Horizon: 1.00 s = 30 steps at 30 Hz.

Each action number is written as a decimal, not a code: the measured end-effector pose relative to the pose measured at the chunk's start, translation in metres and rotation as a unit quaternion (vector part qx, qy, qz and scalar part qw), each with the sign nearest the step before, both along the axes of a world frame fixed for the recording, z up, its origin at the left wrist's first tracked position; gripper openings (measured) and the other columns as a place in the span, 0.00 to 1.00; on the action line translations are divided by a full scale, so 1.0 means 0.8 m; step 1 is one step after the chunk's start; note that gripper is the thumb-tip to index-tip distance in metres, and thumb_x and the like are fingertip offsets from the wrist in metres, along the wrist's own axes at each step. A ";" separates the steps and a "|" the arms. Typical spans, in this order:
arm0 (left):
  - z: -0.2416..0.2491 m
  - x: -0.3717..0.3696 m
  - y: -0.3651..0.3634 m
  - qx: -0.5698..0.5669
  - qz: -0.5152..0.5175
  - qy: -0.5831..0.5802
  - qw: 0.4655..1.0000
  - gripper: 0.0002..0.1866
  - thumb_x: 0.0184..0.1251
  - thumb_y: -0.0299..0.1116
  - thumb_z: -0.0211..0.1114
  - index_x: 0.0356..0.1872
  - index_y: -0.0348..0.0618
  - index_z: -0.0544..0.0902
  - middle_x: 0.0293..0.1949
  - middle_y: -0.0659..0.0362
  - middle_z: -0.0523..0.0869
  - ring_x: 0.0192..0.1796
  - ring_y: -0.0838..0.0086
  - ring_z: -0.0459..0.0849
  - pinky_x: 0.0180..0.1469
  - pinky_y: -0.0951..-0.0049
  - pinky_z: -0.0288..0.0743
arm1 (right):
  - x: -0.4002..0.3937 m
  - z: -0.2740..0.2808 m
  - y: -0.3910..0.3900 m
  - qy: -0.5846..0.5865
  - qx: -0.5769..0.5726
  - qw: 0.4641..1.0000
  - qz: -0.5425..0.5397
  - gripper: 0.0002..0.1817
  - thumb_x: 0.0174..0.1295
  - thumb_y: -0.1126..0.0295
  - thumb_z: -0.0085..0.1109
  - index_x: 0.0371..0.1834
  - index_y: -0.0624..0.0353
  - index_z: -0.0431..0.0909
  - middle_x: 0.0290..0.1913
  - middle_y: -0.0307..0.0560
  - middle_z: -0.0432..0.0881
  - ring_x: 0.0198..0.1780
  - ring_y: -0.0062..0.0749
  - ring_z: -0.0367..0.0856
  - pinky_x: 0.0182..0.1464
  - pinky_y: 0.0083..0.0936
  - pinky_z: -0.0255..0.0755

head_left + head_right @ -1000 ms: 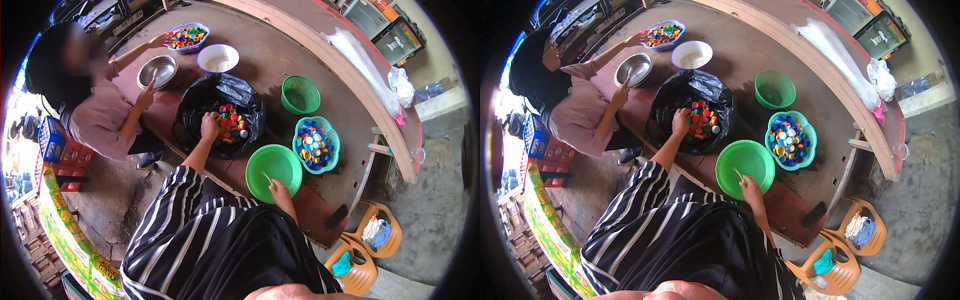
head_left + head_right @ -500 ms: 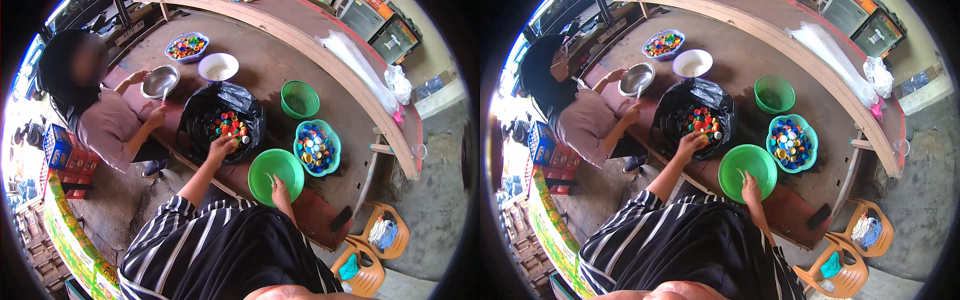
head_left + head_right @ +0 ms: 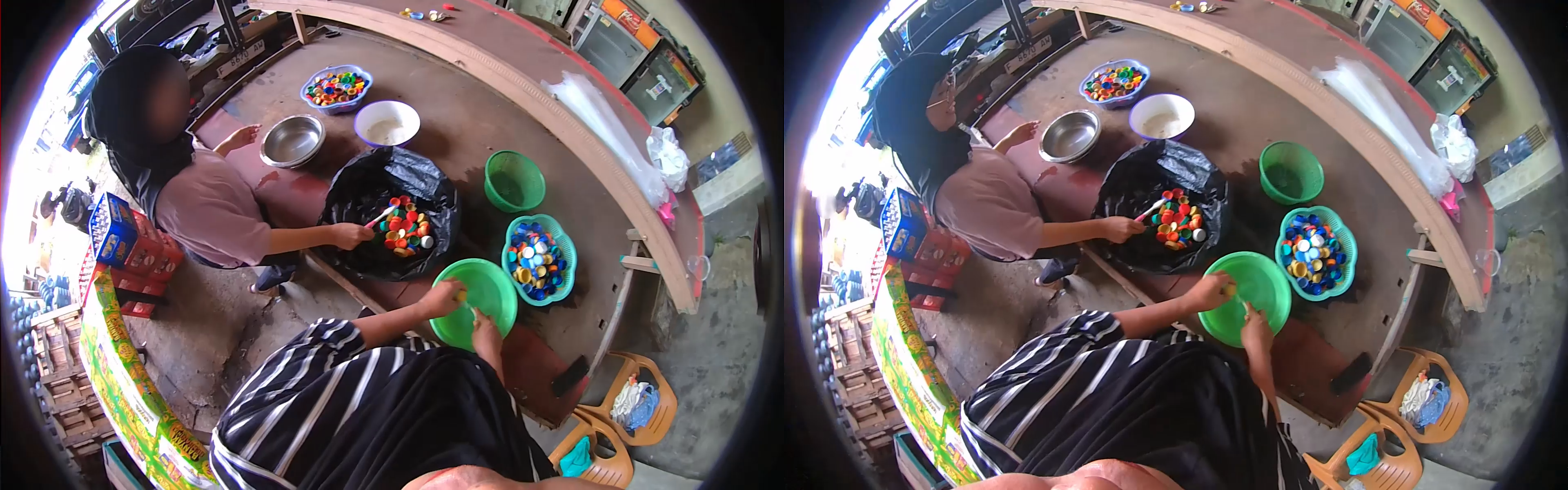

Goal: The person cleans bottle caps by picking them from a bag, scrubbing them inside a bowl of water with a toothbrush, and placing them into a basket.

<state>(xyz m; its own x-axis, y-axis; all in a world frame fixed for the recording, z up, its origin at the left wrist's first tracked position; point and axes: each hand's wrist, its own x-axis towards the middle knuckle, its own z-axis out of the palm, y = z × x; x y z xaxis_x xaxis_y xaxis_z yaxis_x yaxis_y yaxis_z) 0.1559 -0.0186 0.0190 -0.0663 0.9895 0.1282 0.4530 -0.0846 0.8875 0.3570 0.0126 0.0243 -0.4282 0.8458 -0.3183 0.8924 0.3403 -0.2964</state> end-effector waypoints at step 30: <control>-0.058 0.020 0.023 0.018 0.090 0.063 0.994 0.12 0.51 0.26 0.62 0.39 0.33 0.79 0.31 0.41 0.83 0.36 0.48 0.83 0.40 0.56 0.77 | -0.027 0.053 -0.008 0.006 0.036 0.999 -0.006 0.19 0.64 0.71 0.51 0.59 0.45 0.74 0.50 0.50 0.76 0.46 0.52 0.80 0.43 0.45 0.75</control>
<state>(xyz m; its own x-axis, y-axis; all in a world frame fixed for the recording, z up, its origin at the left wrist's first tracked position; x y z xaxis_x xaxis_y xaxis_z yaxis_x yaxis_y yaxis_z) 0.1721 -0.0003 -0.0274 -0.2229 0.9577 0.1820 0.5709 -0.0231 0.8207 0.3357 0.0060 0.0666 -0.4211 0.8714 -0.2516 0.8931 0.3499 -0.2828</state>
